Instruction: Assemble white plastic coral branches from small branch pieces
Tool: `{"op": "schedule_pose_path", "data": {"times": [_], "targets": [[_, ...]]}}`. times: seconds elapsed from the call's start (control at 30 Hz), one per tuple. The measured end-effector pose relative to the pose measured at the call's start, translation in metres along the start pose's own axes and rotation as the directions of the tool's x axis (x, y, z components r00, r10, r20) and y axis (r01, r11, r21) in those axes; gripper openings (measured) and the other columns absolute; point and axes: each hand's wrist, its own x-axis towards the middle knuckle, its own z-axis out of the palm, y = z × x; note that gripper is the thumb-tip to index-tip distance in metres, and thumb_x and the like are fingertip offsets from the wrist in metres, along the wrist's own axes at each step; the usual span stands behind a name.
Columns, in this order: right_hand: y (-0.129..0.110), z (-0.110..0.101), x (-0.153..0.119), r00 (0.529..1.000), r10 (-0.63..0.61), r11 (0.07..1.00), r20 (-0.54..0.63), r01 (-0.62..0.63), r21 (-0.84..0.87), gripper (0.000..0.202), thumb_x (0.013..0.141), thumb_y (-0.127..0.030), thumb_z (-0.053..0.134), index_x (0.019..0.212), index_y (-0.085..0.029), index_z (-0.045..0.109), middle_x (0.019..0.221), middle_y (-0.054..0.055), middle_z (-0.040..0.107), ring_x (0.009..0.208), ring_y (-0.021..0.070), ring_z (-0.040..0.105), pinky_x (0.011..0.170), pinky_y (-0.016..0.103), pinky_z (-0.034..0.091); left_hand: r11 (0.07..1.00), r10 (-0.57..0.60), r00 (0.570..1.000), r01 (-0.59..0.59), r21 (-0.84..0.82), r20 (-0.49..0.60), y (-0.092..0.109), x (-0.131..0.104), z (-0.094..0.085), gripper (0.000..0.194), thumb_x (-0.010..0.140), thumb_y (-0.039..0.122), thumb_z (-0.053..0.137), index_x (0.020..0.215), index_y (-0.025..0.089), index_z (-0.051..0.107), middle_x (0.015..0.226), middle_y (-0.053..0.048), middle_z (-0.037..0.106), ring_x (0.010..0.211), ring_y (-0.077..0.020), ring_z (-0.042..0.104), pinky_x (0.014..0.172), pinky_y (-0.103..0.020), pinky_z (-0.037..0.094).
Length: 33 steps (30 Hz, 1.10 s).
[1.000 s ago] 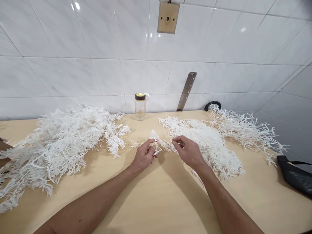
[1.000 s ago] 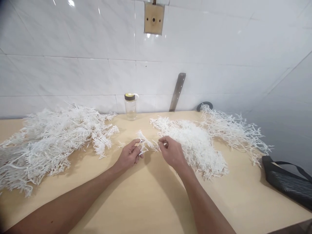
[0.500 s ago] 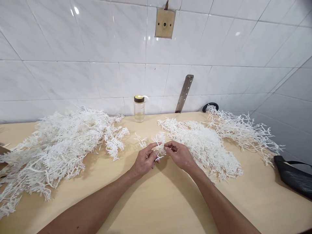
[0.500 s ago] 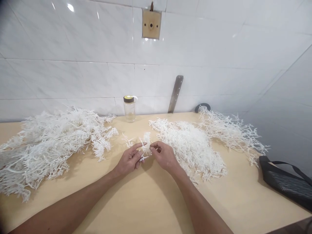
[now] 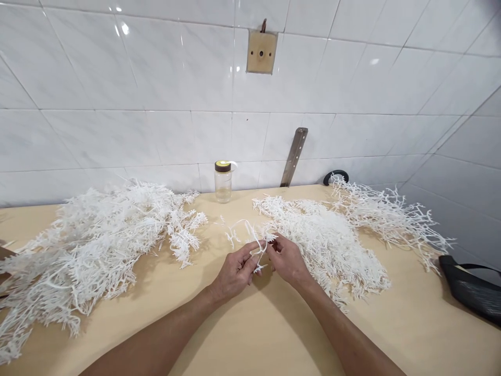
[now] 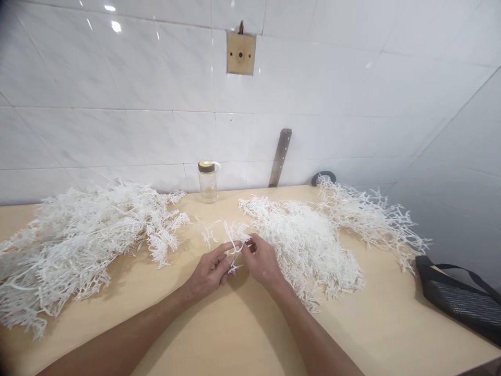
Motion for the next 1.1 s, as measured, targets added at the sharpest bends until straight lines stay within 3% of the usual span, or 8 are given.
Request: {"op": "schedule_pose_path", "data": {"times": [0.23,0.37,0.57,0.73,0.83,1.1], "targets": [[-0.001,-0.004,0.001,0.979,0.002,0.995,-0.202,-0.022,-0.097,0.013,0.079,-0.032,0.054,0.081,-0.020,0.060,0.066,0.002,0.064,0.058,0.0185,0.059,0.056,0.029,0.047,0.974,-0.129,0.991,0.133,-0.183,0.033,0.001,-0.003,0.005,0.053,0.088,0.050,0.056,0.131,0.018,0.059,0.066,0.000,0.061,0.041,-0.0062,0.044,0.037,-0.018,0.035],[-0.002,-0.004,-0.001,0.951,-0.106,0.991,-0.292,0.079,-0.104,0.015,0.079,-0.023,0.050,0.089,-0.019,0.060,0.079,0.004,0.066,0.067,0.0178,0.061,0.062,0.030,0.051,0.933,-0.195,0.979,0.201,-0.299,0.050,0.003,-0.002,0.006,0.055,0.084,0.051,0.061,0.127,0.017,0.058,0.069,-0.001,0.063,0.041,-0.0075,0.047,0.035,-0.018,0.037],[-0.009,-0.001,-0.006,0.876,-0.322,0.947,-0.358,0.299,-0.118,0.026,0.074,-0.008,0.047,0.093,-0.019,0.060,0.087,0.005,0.064,0.071,0.0158,0.060,0.058,0.026,0.051,0.893,-0.160,0.985,0.171,-0.417,0.061,0.013,-0.002,0.003,0.041,0.076,0.048,0.073,0.100,0.015,0.069,0.075,-0.004,0.063,0.059,-0.0126,0.058,0.052,-0.023,0.048],[-0.014,0.000,-0.010,0.814,-0.427,0.902,-0.394,0.412,-0.127,0.029,0.075,-0.009,0.057,0.102,-0.020,0.059,0.099,0.008,0.065,0.084,0.0187,0.063,0.061,0.027,0.054,0.882,-0.207,0.976,0.160,-0.443,-0.061,0.018,0.001,-0.001,0.038,0.073,0.049,0.076,0.083,0.012,0.075,0.071,-0.006,0.064,0.066,-0.0141,0.058,0.066,-0.026,0.047],[-0.015,-0.001,-0.011,0.808,-0.446,0.890,-0.385,0.444,-0.101,0.031,0.077,-0.011,0.060,0.105,-0.021,0.059,0.103,0.009,0.065,0.097,0.0217,0.064,0.070,0.030,0.058,0.877,-0.241,0.965,0.174,-0.447,-0.099,0.018,0.003,-0.003,0.037,0.071,0.048,0.078,0.079,0.012,0.076,0.072,-0.006,0.065,0.069,-0.0149,0.058,0.069,-0.027,0.047],[-0.009,0.002,-0.011,0.837,-0.401,0.901,-0.371,0.433,0.003,0.024,0.083,-0.011,0.059,0.105,-0.021,0.059,0.110,0.011,0.062,0.101,0.0225,0.064,0.081,0.040,0.062,0.849,-0.262,0.960,0.181,-0.497,-0.096,0.010,0.008,-0.008,0.033,0.071,0.045,0.078,0.076,0.012,0.075,0.074,-0.007,0.066,0.072,-0.0160,0.058,0.073,-0.028,0.046]]}}
